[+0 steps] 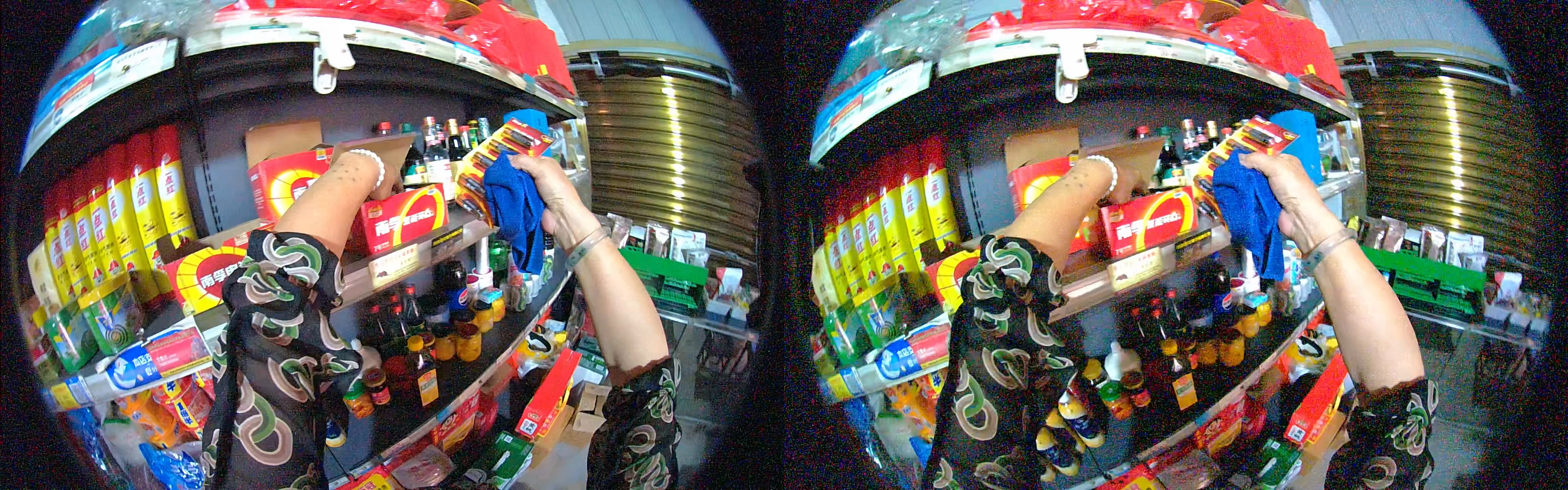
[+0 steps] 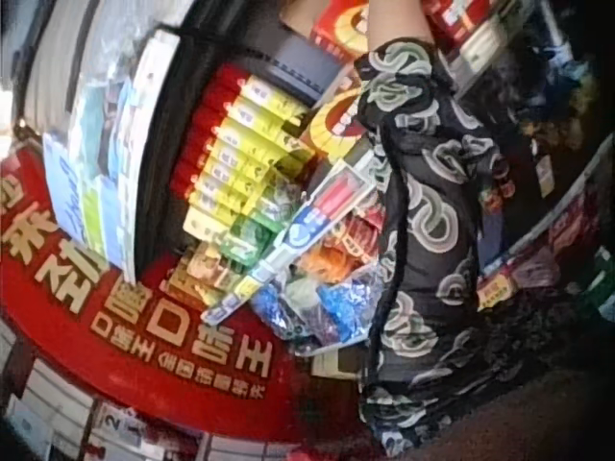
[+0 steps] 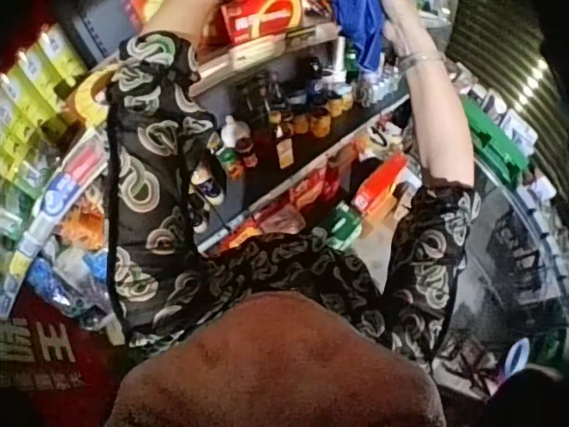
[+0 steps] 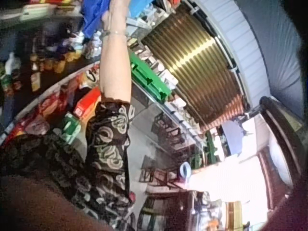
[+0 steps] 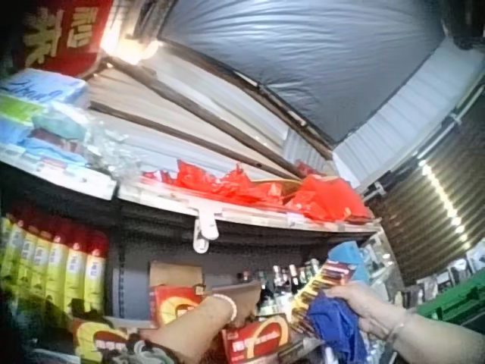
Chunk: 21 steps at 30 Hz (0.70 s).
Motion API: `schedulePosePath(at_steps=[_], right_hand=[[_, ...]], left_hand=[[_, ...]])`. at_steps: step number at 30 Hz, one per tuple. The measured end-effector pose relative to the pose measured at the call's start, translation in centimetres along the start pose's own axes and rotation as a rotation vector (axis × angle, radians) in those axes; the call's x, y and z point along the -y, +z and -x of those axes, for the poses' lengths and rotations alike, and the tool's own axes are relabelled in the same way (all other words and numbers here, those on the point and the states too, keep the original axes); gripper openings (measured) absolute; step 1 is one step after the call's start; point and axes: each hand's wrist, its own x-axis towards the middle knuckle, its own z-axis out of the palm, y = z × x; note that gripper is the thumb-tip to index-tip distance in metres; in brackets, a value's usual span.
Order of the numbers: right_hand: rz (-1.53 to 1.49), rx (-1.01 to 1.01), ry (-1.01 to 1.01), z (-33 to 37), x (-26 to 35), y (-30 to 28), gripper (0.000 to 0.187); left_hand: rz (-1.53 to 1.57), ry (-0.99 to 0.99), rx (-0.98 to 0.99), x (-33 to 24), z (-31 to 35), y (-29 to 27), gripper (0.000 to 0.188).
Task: The person unpacks a red box of batteries, wipes the box and individual battery packs with a blue cloth, and places them on a shelf. They also wipe a bottle of sauce and place it on the shelf.
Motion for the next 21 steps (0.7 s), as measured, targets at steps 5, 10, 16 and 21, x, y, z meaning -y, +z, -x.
schedulePosePath(at_steps=[5,10,16,21], right_hand=[[0.022,-0.066,0.005,1.1,0.5,-1.2,0.026],[0.027,-0.064,0.09,0.7,1.1,-1.0,0.023],[-0.019,0.075,0.114,-3.0,0.8,2.0,0.019],[-0.037,0.104,0.142,-3.8,-0.5,2.9,0.02]], left_hand=[[0.033,-0.046,-0.088,-1.8,2.2,-1.6,0.054],[0.294,-0.132,-0.213,-1.2,0.1,-0.5,0.079],[0.317,0.069,-0.334,0.7,-3.4,1.6,0.051],[0.376,0.228,-0.093,0.2,-2.1,1.1,0.057]])
